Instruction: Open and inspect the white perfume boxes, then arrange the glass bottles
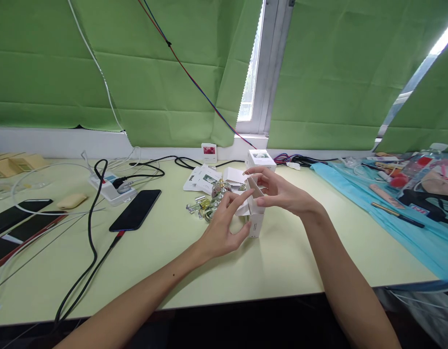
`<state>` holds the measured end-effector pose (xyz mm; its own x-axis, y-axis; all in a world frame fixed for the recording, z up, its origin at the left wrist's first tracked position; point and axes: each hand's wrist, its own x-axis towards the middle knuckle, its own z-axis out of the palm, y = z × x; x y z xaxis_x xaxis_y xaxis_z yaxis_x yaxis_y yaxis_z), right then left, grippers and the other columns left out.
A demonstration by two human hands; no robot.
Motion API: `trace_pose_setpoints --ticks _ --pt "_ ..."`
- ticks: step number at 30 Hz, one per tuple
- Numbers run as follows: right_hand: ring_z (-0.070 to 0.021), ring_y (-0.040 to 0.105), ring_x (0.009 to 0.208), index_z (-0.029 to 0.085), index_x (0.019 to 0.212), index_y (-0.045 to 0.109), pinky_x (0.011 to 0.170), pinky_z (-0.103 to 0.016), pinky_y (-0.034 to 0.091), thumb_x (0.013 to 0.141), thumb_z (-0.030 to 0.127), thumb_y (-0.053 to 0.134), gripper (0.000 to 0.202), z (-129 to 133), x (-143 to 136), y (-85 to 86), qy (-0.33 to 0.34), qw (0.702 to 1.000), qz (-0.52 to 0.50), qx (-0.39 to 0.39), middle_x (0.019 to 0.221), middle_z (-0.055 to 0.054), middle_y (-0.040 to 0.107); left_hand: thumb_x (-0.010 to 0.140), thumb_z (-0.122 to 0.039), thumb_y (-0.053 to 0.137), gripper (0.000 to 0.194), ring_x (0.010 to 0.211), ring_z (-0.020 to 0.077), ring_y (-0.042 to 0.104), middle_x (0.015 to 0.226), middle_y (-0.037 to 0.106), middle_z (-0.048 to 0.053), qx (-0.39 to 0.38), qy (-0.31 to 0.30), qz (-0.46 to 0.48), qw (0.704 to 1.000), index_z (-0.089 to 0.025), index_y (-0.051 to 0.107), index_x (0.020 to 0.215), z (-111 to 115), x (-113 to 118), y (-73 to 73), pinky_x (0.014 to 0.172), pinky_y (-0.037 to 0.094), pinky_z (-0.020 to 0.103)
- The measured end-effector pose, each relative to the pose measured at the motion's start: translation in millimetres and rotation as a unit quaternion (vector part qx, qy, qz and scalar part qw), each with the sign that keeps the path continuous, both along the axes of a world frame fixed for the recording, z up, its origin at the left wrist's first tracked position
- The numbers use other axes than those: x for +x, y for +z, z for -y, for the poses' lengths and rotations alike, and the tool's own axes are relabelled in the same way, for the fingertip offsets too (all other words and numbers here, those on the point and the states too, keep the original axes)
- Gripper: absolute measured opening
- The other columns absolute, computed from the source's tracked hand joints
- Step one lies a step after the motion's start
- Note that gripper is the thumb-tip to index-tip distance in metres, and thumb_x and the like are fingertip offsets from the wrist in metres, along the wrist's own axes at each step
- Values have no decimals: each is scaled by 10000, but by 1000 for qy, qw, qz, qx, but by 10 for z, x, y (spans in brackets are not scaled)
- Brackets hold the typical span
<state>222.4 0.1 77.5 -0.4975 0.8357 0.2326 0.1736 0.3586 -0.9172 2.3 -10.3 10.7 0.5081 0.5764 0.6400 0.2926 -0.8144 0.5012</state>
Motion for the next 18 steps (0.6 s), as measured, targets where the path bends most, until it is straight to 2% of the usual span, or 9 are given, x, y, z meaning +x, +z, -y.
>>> trace_pose_setpoints --ticks 8,18 --pt "-262 556 1185 312 1265 541 962 -427 510 674 465 898 707 -28 22 -24 -30 999 -21 11 1305 -75 559 909 -188 615 644 996 181 524 1115 477 44 -9 13 -7 1000 -331 375 1490 24 8 18 933 481 361" --pt "-255 543 1175 313 1208 554 1000 -424 479 618 368 944 709 -9 38 -6 -32 998 -55 -13 1271 -59 561 941 -263 630 592 1022 203 520 1101 501 51 -3 23 -3 1000 -341 384 1473 -16 1 -27 923 466 363"
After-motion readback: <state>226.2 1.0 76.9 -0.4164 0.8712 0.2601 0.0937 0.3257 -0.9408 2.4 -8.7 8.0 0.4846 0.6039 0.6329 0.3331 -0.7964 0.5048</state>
